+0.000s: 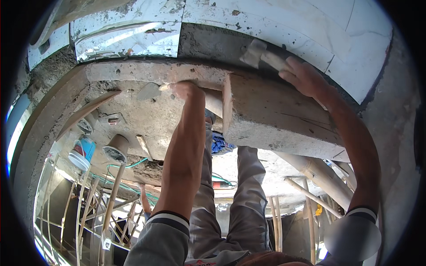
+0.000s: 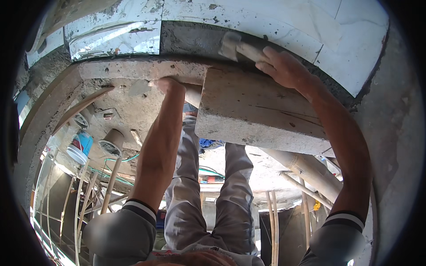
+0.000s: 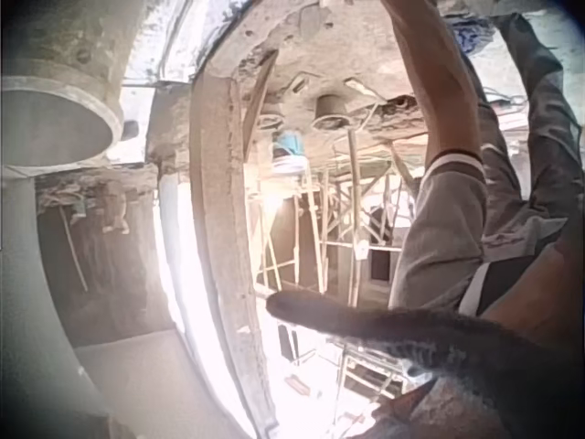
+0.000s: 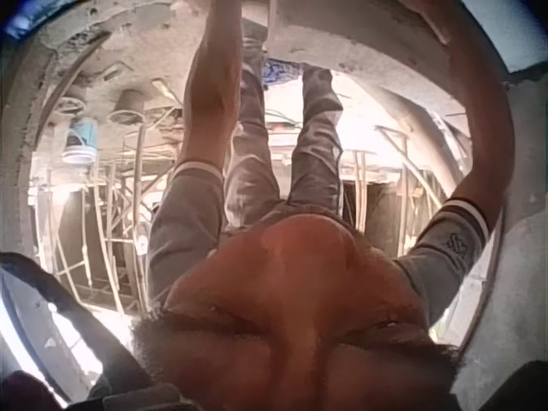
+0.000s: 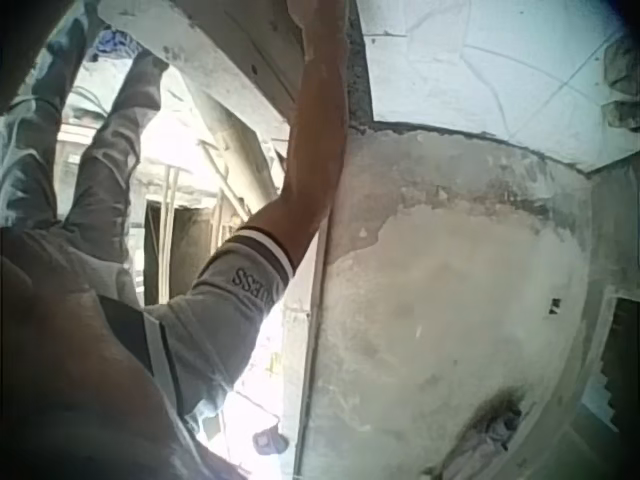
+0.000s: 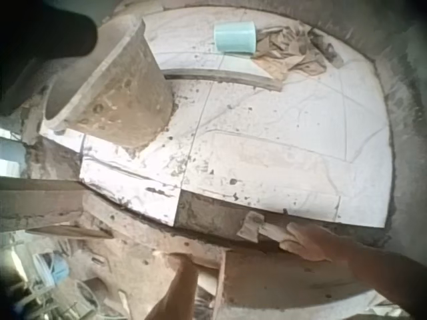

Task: Apply mortar to the back of a tile and install it onto a curved concrete surface.

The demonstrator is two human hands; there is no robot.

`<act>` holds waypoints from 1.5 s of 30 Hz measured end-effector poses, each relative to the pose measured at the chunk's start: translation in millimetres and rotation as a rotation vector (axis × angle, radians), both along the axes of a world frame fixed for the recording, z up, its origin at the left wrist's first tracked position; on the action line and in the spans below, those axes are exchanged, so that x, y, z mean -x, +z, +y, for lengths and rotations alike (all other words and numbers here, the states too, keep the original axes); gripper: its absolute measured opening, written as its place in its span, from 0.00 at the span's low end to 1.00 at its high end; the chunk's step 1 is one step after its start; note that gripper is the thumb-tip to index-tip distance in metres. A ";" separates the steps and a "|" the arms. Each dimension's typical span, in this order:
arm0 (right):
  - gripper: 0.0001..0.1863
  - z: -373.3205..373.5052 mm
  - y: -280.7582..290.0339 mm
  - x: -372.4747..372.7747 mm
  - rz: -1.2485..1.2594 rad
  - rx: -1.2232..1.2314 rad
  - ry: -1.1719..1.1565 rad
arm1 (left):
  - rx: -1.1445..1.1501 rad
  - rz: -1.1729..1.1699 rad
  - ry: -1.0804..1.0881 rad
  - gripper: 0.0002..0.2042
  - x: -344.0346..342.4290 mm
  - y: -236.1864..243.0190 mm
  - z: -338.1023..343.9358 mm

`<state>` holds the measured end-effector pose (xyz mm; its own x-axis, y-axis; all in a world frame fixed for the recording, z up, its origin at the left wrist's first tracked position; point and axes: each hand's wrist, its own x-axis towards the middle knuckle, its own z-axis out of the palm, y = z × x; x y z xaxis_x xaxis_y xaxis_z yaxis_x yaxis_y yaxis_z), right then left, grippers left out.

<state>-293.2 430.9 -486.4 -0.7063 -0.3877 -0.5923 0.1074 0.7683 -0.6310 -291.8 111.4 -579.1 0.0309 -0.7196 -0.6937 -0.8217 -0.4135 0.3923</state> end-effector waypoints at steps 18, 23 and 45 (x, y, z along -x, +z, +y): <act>0.19 -61.8 -17.8 12.9 0.133 0.049 -0.064 | 0.141 -0.112 0.043 0.33 -0.7 -13.0 -21.0; 0.19 -86.6 -6.5 55.3 -0.063 0.031 0.072 | 0.297 -0.006 0.291 0.32 6.4 -37.0 -40.1; 0.20 -143.7 -12.1 80.3 -0.032 0.023 0.200 | 0.364 -0.165 0.106 0.36 21.3 -12.6 -19.3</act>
